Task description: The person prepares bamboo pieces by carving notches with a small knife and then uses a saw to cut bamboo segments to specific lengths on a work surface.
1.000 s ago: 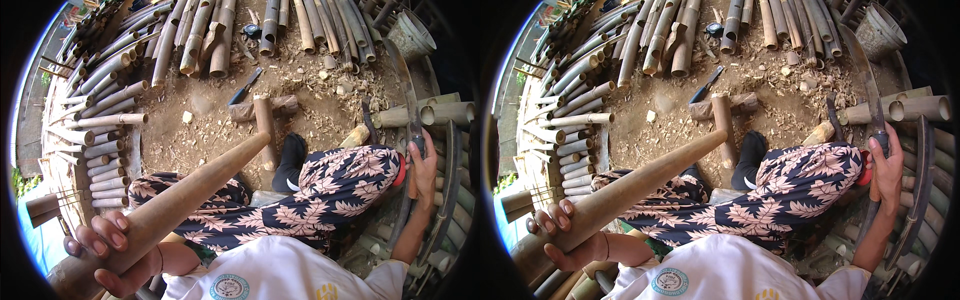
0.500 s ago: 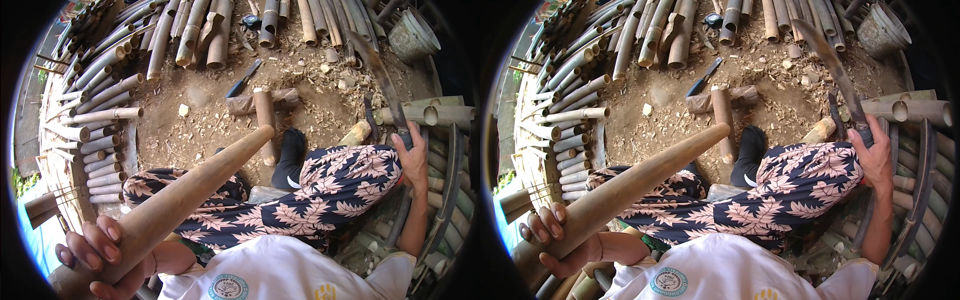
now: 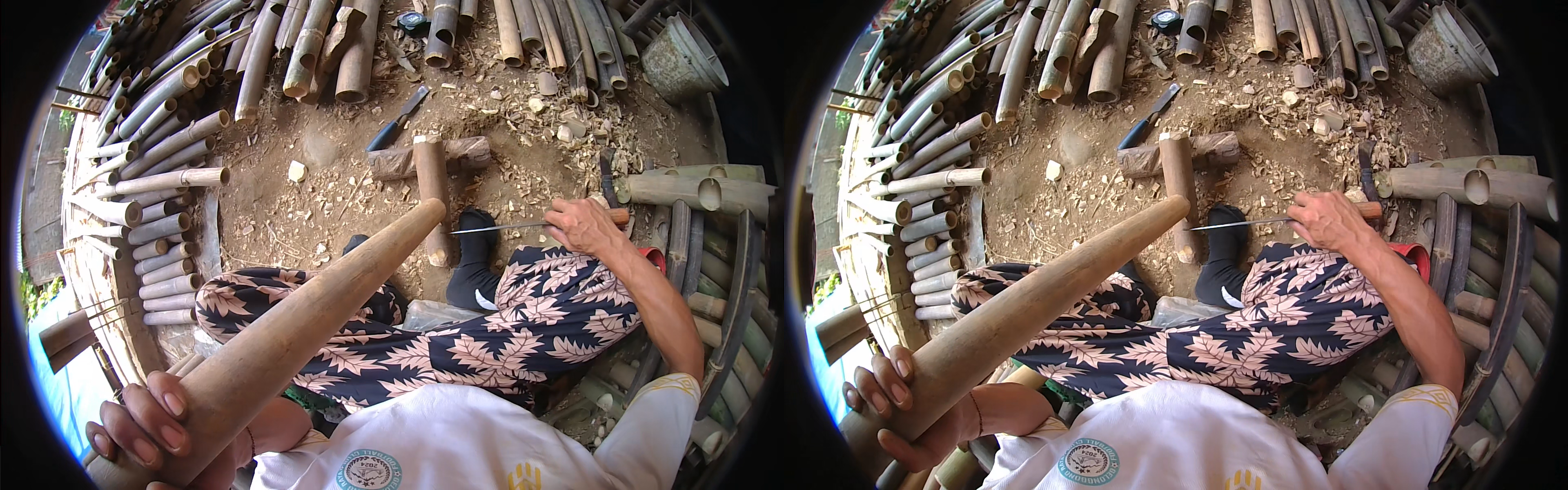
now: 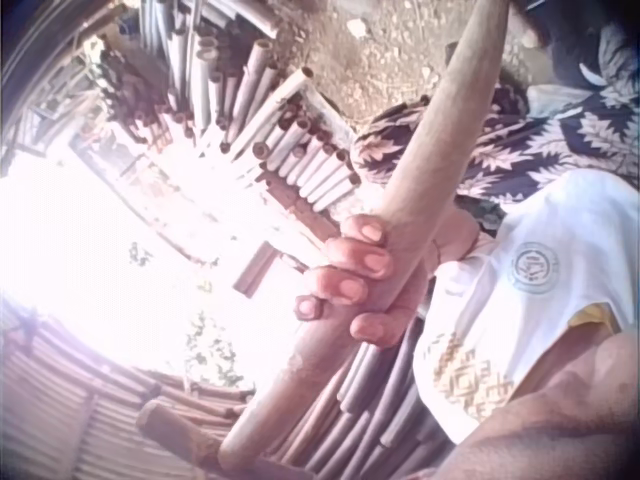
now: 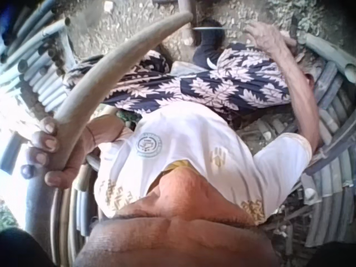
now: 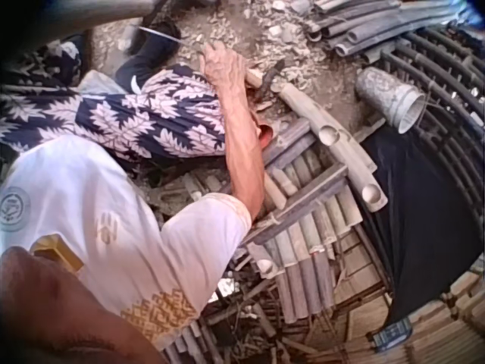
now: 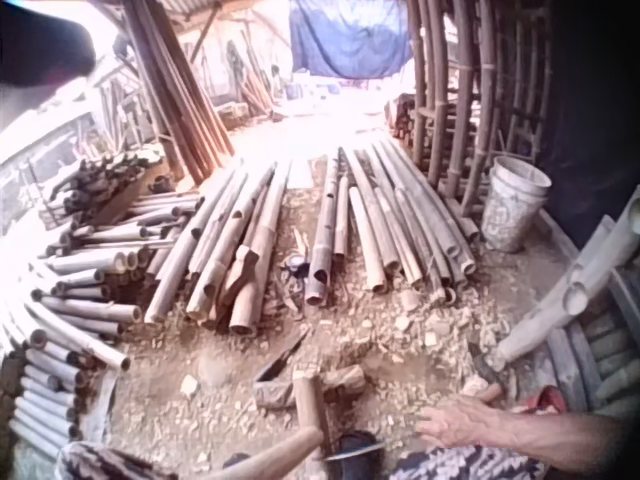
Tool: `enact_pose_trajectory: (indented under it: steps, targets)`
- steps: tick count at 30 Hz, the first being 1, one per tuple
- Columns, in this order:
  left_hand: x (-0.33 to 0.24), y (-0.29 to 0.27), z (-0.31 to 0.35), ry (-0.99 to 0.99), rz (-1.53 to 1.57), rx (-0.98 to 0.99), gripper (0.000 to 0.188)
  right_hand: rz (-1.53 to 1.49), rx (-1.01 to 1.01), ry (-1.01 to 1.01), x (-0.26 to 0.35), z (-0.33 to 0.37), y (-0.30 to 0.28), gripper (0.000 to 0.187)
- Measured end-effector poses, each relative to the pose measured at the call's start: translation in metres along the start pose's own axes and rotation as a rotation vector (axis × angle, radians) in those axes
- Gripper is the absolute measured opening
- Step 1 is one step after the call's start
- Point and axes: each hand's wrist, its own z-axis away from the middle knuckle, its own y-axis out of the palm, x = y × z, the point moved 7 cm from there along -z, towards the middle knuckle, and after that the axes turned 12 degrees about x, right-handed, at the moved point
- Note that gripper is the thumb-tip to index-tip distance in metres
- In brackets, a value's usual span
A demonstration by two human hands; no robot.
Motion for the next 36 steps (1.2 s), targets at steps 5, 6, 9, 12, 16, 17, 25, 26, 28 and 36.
enact_pose_trajectory:
  steps: [5, 6, 9, 12, 16, 17, 25, 26, 28, 36]
  targets:
    - [-0.003, -0.010, -0.003, 0.008, -0.009, 0.014, 0.049, 0.072, -0.180, -0.097, 0.027, -0.026, 0.012, 0.016]
    - [-0.005, -0.010, -0.003, 0.012, -0.016, 0.020, 0.049, 0.085, -0.219, -0.114, 0.031, -0.030, 0.016, 0.016]
    - [-0.002, -0.014, -0.003, 0.003, -0.016, 0.020, 0.048, 0.147, -0.213, 0.000, 0.015, -0.030, 0.051, 0.012]
    - [-0.003, -0.017, -0.003, 0.000, -0.019, 0.000, 0.046, 0.112, -0.155, 0.044, 0.007, -0.029, 0.063, 0.008]
    - [0.004, -0.023, -0.006, -0.020, -0.010, -0.024, 0.045, 0.037, -0.206, -0.109, 0.024, -0.017, 0.044, 0.011]
    - [0.006, -0.030, -0.010, -0.019, -0.028, -0.042, 0.042, 0.034, -0.203, -0.133, 0.025, -0.014, 0.043, 0.012]
    - [0.145, -0.229, -0.025, -0.195, -0.137, -0.586, 0.021, -0.087, -0.198, 0.020, -0.045, 0.011, 0.015, 0.022]
    - [0.161, -0.241, -0.019, -0.223, -0.123, -0.642, 0.019, -0.160, -0.271, 0.021, -0.050, 0.013, 0.010, 0.023]
    - [0.206, -0.263, -0.002, -0.276, -0.019, -0.767, 0.020, -0.299, -0.431, 0.068, -0.060, 0.028, 0.002, 0.026]
    - [0.310, -0.331, 0.148, -0.447, 0.242, -1.103, 0.029, -0.784, -0.638, 0.554, -0.126, 0.056, 0.033, 0.042]
